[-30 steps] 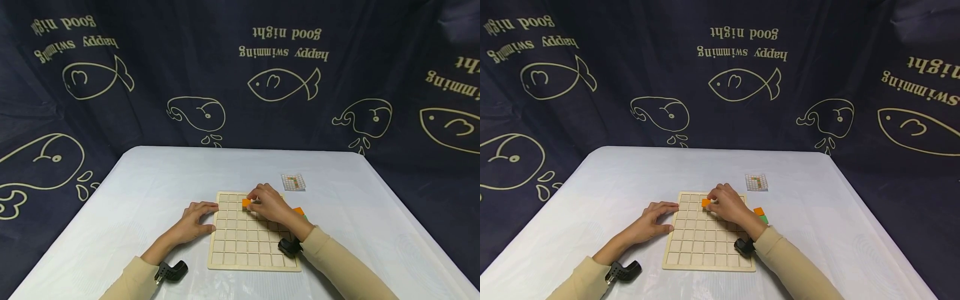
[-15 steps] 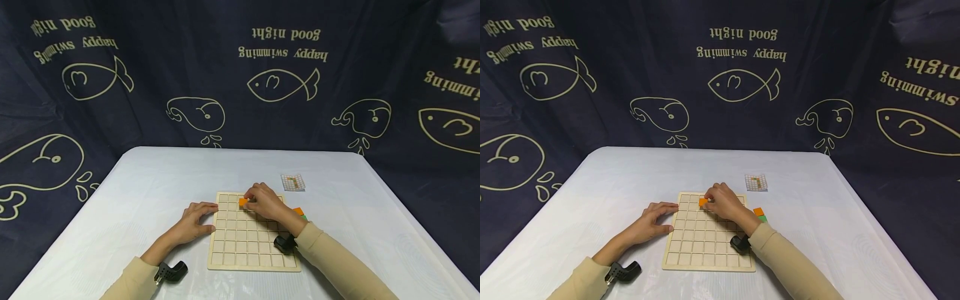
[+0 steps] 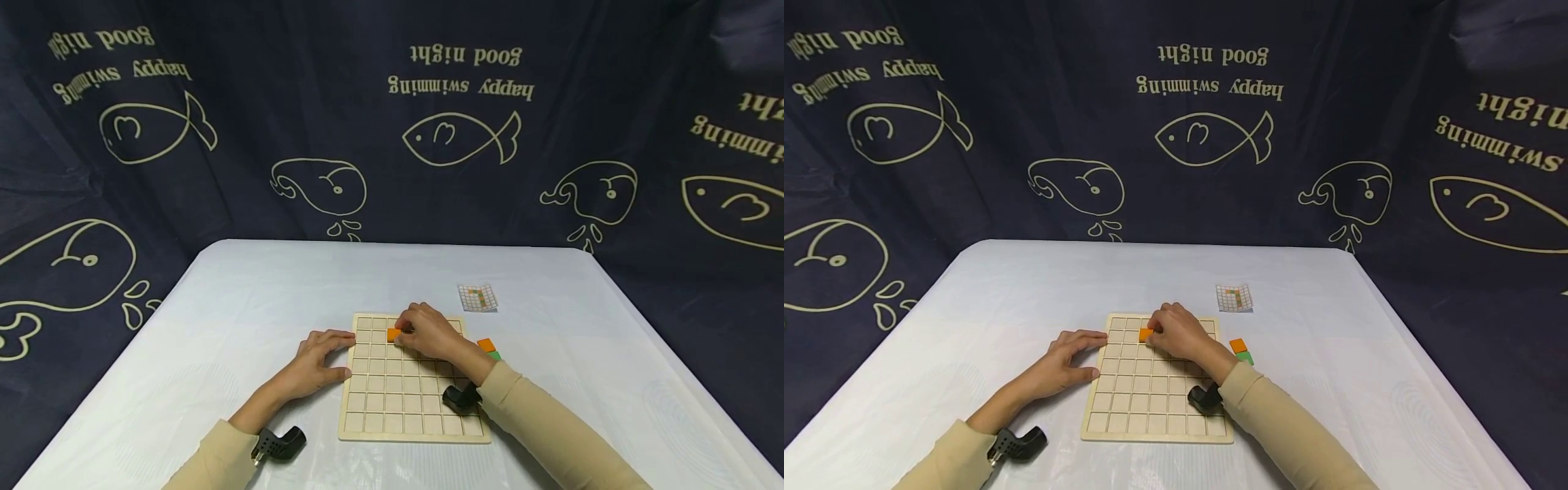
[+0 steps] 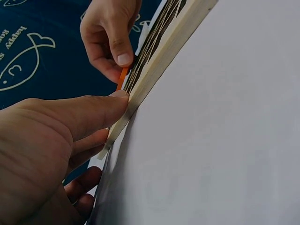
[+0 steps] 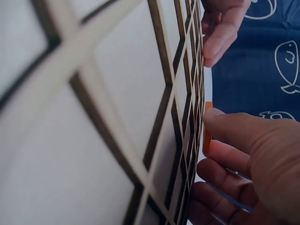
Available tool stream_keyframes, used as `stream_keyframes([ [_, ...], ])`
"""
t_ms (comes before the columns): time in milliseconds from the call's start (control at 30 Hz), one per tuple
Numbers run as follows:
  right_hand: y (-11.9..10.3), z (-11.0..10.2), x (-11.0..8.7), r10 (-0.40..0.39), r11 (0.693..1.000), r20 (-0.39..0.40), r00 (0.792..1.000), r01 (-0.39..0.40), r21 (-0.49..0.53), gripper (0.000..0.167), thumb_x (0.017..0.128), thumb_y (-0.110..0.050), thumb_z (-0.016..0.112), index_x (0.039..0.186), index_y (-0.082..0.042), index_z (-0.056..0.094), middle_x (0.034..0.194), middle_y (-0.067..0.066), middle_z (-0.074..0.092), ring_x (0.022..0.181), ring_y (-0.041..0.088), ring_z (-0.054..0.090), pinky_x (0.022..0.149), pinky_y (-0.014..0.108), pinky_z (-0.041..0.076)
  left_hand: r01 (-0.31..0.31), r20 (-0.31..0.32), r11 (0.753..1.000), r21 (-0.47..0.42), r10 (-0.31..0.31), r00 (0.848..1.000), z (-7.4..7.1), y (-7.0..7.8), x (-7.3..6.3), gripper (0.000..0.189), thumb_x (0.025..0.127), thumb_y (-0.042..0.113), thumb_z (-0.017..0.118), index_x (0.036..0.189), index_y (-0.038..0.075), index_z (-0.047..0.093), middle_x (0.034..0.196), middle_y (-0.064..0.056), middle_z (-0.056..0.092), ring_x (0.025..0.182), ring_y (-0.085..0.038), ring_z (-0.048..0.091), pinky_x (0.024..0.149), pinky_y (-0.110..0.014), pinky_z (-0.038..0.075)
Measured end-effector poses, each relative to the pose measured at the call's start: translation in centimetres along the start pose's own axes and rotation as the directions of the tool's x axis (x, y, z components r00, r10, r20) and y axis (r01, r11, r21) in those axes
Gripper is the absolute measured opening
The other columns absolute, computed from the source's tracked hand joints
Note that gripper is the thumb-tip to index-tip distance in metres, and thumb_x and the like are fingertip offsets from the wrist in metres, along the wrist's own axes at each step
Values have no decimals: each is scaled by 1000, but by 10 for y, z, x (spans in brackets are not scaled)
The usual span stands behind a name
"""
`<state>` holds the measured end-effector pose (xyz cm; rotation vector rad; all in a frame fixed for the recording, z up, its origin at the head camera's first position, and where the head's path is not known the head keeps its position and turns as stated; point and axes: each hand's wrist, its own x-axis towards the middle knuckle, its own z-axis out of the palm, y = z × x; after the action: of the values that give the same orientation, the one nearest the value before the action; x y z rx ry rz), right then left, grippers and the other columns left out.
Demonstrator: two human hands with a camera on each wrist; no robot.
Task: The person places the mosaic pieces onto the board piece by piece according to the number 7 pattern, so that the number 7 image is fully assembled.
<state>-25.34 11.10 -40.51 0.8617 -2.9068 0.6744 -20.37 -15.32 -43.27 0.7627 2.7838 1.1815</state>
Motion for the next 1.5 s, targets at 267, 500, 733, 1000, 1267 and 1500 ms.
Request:
stream_keyframes([
  [267,1,1,0,-2,1000,6,1000,2,-8,22,83,-27,72,98,-12,69,89,-2,58,83,11,47,75,30,43,6,2,1000,4,-6,1000,0,0,1,53,79,23,74,128,14,58,139,3,50,119,-20,37,91,-39,25],
  [500,2,2,0,-16,1000,3,1000,16,-23,21,82,-28,73,97,-13,69,89,-2,59,83,11,47,75,30,43,4,0,1000,3,-4,1000,0,-1,1,53,78,23,74,128,14,58,139,2,50,118,-19,37,91,-39,25],
  [733,2,2,0,-25,999,6,1000,25,-25,22,83,-28,72,98,-13,69,91,-2,59,83,10,46,75,31,43,-6,-3,1000,8,6,1000,0,-1,0,52,78,23,74,128,14,58,139,2,50,118,-20,37,91,-39,25],
  [1000,2,3,-1,-27,999,5,1000,27,-25,23,82,-28,72,99,-14,69,90,-2,58,84,11,47,75,30,43,-10,0,1000,6,10,1000,1,-1,1,52,79,23,74,128,13,58,139,2,50,119,-20,37,93,-41,25],
  [1267,2,2,-1,-24,999,5,1000,24,-28,24,82,-28,73,100,-12,69,90,-1,58,85,11,47,78,31,43,-5,-2,1000,4,5,1000,0,-1,1,53,79,23,74,128,14,58,139,3,50,118,-20,37,91,-39,25],
  [1500,1,2,-2,-26,999,6,1000,26,-22,25,82,-28,73,100,-12,69,90,-1,58,84,12,46,78,31,43,-8,-3,1000,8,8,1000,1,-1,1,53,78,22,74,128,14,58,139,2,50,118,-20,37,91,-39,25],
])
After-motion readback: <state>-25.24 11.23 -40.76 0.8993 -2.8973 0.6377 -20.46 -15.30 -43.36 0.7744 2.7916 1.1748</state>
